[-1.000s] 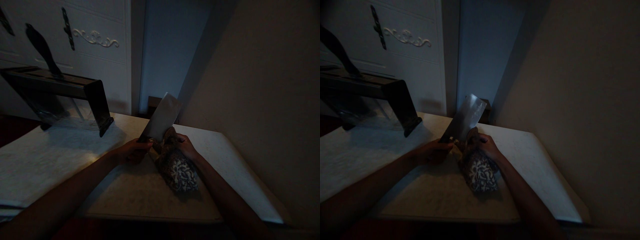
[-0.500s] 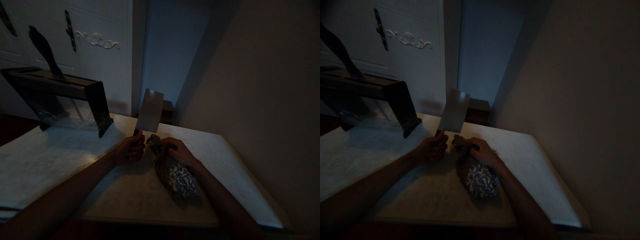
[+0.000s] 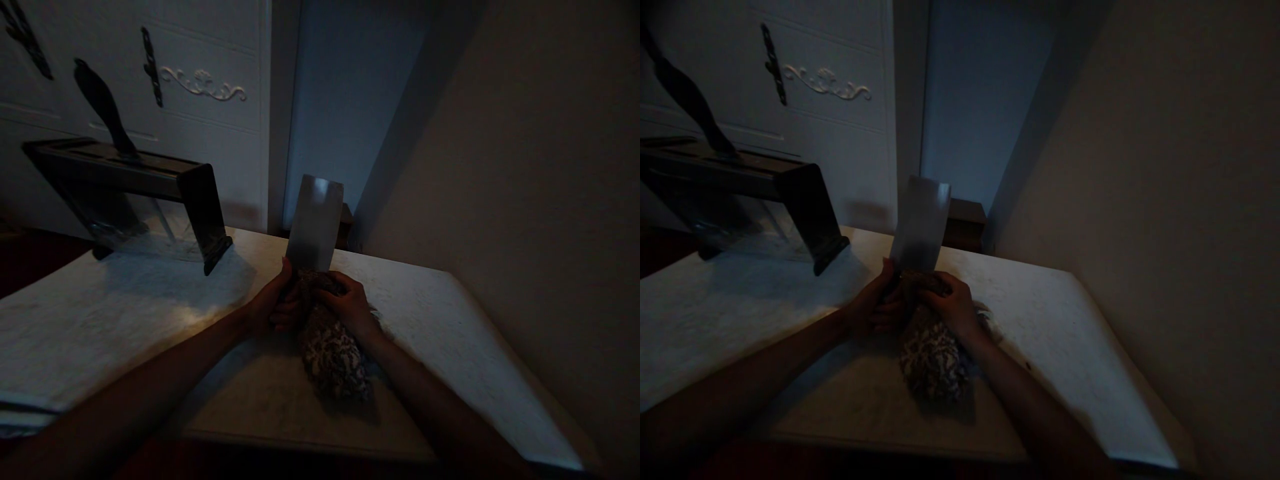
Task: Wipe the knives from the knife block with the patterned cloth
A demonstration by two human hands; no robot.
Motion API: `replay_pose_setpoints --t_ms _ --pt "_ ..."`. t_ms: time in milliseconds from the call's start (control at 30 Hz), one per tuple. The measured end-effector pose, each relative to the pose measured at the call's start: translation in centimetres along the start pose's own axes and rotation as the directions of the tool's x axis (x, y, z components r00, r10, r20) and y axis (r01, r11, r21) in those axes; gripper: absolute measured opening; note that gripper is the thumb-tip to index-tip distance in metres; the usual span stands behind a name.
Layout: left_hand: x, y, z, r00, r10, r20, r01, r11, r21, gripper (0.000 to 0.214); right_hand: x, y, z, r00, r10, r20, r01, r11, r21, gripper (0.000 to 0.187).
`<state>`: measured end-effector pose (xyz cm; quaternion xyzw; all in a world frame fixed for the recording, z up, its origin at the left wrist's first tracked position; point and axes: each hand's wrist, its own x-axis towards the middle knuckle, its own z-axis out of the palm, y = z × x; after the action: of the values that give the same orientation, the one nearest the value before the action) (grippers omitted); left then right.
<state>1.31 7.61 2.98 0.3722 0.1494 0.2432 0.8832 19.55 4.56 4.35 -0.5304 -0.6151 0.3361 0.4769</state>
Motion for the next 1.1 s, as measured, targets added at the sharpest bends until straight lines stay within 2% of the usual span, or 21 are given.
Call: replay_pose_setpoints --t_ms 67,167,400,667,933,1100 --pt "0.1 -0.2 0.1 1.0 -0.019 0.019 0.018 0.999 0.045 0.073 0.1 -0.3 0.2 0.999 0.043 -0.01 -0.042 0.998 0.05 0.038" --pt "0.1 -0.5 0.4 0.999 -0.036 -0.009 0.037 0.994 0.107 0.075 0.1 -0.5 0.4 0.996 0.084 -0.023 -0.081 0.991 0.109 0.038" --pt "0.2 -0.4 1.0 0.995 -0.065 -0.071 0.075 0.988 0.134 0.074 0.3 -0.2 0.4 0.99 0.138 -0.04 -0.127 0.969 0.214 0.035" --pt "0.4 -0.2 1.8 0.966 -0.072 -0.248 0.108 0.985 0.135 0.071 0.4 -0.2 0.2 0.986 0.156 -0.057 -0.132 0.943 0.304 0.034" --pt "0.6 0.2 2.2 0.966 -0.03 -0.257 0.069 0.987 0.145 0.068 0.6 0.4 0.0 0.977 0.207 -0.05 -0.162 0.875 0.457 0.034" --pt "0.4 0.4 2.0 0.979 0.0 -0.203 0.022 0.994 0.105 0.065 1.0 1.0 -0.3 0.97 0.234 -0.066 -0.162 0.824 0.542 0.037"
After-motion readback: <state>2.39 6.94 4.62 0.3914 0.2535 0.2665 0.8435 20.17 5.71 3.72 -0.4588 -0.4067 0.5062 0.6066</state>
